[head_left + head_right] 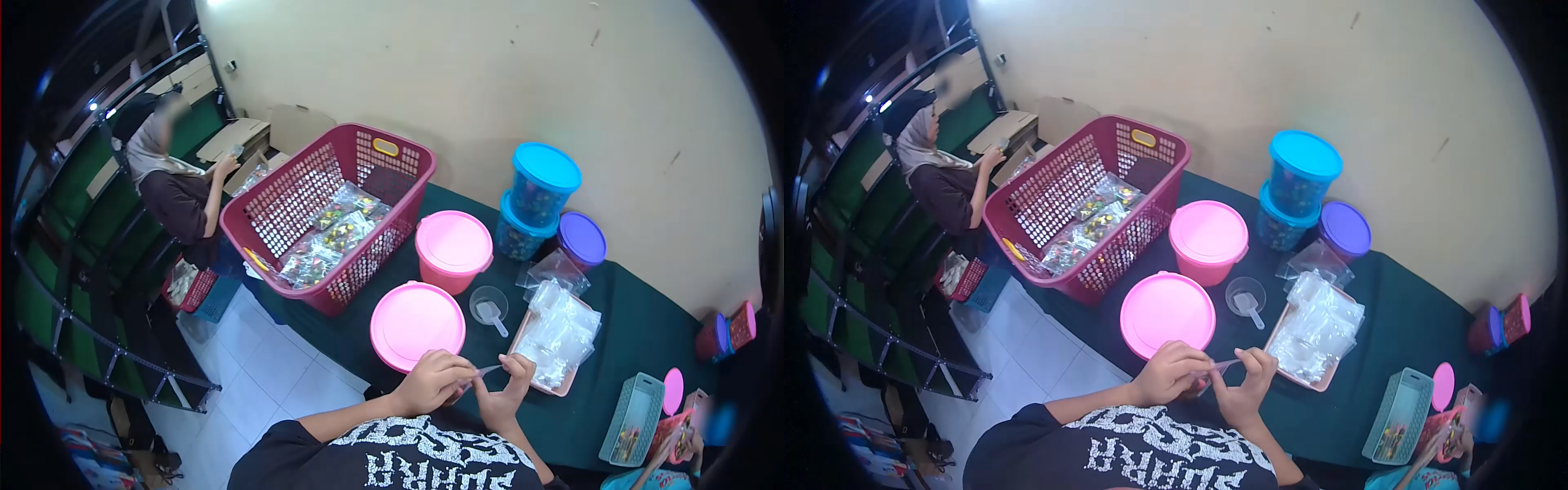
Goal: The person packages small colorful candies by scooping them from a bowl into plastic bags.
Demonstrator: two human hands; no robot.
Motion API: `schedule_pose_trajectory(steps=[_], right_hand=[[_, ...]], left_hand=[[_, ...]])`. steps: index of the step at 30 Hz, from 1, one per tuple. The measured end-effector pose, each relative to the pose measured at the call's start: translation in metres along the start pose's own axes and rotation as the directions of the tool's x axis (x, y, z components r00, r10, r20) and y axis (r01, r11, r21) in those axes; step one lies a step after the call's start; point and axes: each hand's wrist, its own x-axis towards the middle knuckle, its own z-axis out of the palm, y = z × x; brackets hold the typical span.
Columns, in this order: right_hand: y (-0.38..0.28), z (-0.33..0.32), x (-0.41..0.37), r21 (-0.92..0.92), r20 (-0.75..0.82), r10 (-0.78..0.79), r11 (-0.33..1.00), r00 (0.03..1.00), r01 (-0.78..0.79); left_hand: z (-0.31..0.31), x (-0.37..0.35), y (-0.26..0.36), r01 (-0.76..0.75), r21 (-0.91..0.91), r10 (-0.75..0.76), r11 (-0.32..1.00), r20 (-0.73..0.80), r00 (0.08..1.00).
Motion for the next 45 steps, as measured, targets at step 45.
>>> schedule_pose_trajectory(steps=[45], right_hand=[[0.030,0.051,-0.004,0.747,0.548,0.666,-0.116,0.507,-0.655]], left_hand=[[-0.011,0.005,-0.051,0.685,-0.515,-0.698,0.516,0.211,0.684]])
